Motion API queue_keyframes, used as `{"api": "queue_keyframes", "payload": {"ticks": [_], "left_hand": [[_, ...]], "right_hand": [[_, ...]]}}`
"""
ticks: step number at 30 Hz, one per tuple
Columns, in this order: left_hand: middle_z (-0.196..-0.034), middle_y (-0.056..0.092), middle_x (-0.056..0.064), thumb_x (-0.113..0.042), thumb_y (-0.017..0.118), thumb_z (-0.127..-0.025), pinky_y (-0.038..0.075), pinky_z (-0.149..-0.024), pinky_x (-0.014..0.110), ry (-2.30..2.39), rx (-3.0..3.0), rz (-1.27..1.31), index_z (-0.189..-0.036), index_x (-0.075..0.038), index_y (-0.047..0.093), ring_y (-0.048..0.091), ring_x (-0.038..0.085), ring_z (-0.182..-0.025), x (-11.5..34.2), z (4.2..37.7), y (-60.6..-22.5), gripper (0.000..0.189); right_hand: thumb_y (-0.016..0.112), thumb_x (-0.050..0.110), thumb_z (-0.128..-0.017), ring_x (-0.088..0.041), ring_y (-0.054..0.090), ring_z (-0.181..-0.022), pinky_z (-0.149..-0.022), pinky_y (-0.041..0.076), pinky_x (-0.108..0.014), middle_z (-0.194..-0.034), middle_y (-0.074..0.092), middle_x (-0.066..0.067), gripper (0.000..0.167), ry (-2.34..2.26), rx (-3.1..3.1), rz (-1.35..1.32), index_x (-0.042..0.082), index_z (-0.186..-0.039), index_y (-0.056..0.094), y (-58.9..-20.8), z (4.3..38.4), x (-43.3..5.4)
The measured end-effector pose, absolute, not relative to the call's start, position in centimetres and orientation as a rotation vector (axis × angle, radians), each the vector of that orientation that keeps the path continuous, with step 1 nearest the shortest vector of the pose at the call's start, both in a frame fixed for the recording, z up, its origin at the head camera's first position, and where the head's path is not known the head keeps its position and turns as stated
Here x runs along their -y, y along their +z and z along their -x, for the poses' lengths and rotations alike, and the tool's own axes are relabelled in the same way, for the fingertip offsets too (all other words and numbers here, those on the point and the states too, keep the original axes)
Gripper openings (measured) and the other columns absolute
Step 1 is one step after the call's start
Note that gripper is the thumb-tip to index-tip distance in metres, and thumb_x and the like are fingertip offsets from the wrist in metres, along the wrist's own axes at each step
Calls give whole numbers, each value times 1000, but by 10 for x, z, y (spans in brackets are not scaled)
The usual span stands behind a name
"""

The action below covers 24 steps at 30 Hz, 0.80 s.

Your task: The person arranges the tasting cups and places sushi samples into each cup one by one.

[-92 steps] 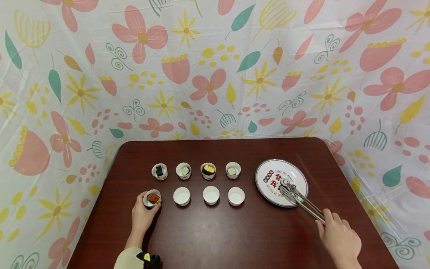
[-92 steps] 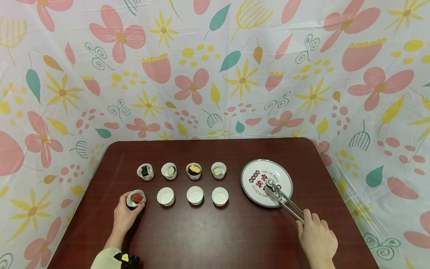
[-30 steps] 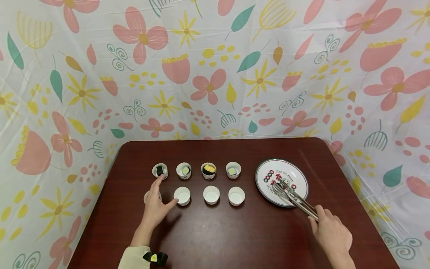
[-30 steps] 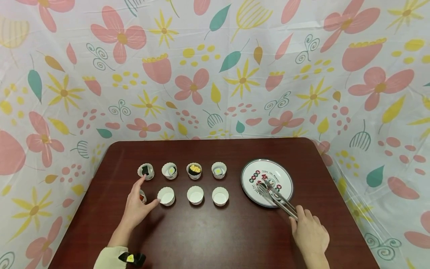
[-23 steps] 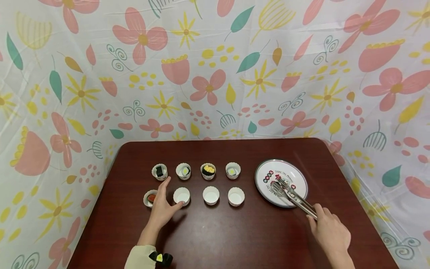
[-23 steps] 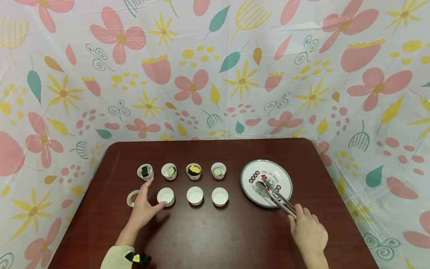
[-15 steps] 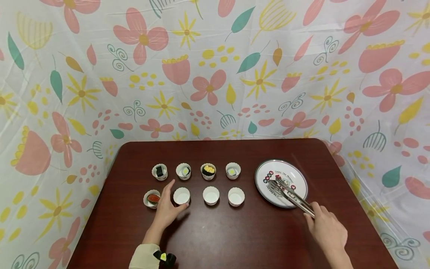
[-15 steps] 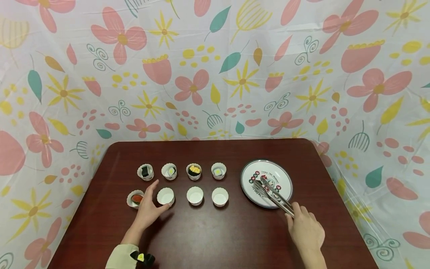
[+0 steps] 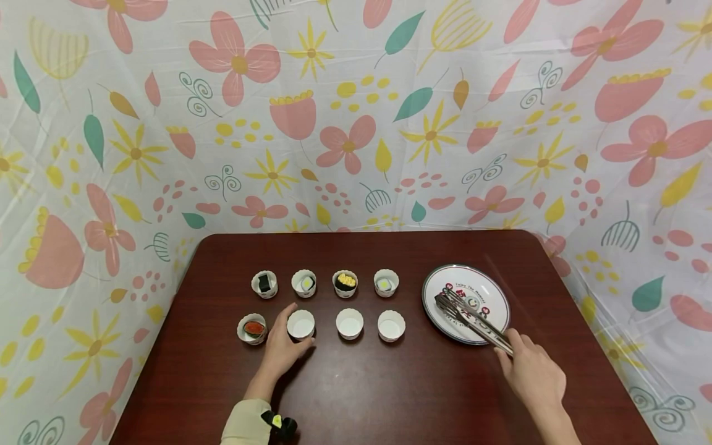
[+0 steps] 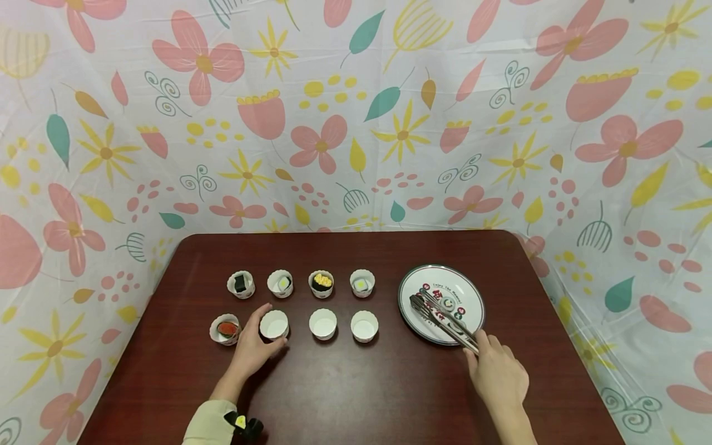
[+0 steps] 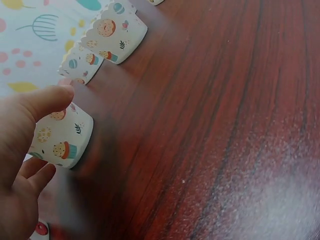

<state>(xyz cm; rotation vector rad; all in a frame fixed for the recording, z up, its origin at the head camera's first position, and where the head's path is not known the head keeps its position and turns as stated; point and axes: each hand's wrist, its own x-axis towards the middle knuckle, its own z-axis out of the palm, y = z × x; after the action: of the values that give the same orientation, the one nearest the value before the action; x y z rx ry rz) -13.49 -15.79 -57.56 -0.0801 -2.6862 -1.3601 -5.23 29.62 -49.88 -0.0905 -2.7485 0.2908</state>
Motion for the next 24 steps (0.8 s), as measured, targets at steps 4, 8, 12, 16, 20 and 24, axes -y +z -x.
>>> {"api": "queue_keyframes", "payload": {"ticks": [4, 8, 12, 16, 20, 24], "left_hand": [[-130, 51, 8, -16, 82, -65, 41, -93, 47, -1333, 2689, 60, -134, -11, 43, 50, 29, -118, 157, 136, -577, 80], [-127, 54, 12, -17, 82, -66, 43, -89, 49, -1322, 2705, 24, -133, -11, 43, 52, 32, -114, 156, 136, -577, 78], [-124, 55, 14, -18, 81, -68, 44, -86, 50, -1320, 2727, -10, -133, -13, 44, 54, 33, -111, 157, 136, -578, 75], [-123, 56, 14, -19, 81, -69, 45, -85, 49, -1330, 2734, -23, -131, -14, 45, 54, 32, -109, 157, 136, -577, 72], [-122, 56, 14, -18, 81, -68, 46, -84, 50, -1355, 2718, -21, -130, -14, 47, 55, 32, -108, 157, 136, -576, 71], [-122, 56, 12, -19, 80, -69, 46, -84, 50, -1362, 2714, -12, -129, -13, 48, 55, 32, -109, 158, 137, -577, 69]], "right_hand": [[74, 19, -72, -38, 53, -59, -38, 31, -41, -70, 53, -11, 32, 289, 2774, 86, 7, -94, 54, -495, 55, -295], [75, 19, -71, -37, 53, -58, -37, 30, -40, -69, 52, -10, 32, 282, 2763, 61, 7, -94, 55, -489, 59, -291], [74, 19, -71, -37, 54, -60, -37, 31, -40, -70, 53, -10, 31, 274, 2753, 36, 9, -94, 57, -482, 64, -286], [73, 19, -71, -38, 55, -62, -38, 32, -41, -74, 56, -10, 31, 265, 2755, 12, 10, -96, 57, -474, 70, -279], [72, 20, -71, -38, 56, -65, -40, 35, -43, -76, 57, -11, 35, 248, 2754, -29, 10, -100, 57, -467, 75, -268], [72, 21, -72, -37, 58, -68, -42, 37, -43, -79, 59, -11, 35, 249, 2764, -69, 11, -103, 58, -462, 81, -256]]}}
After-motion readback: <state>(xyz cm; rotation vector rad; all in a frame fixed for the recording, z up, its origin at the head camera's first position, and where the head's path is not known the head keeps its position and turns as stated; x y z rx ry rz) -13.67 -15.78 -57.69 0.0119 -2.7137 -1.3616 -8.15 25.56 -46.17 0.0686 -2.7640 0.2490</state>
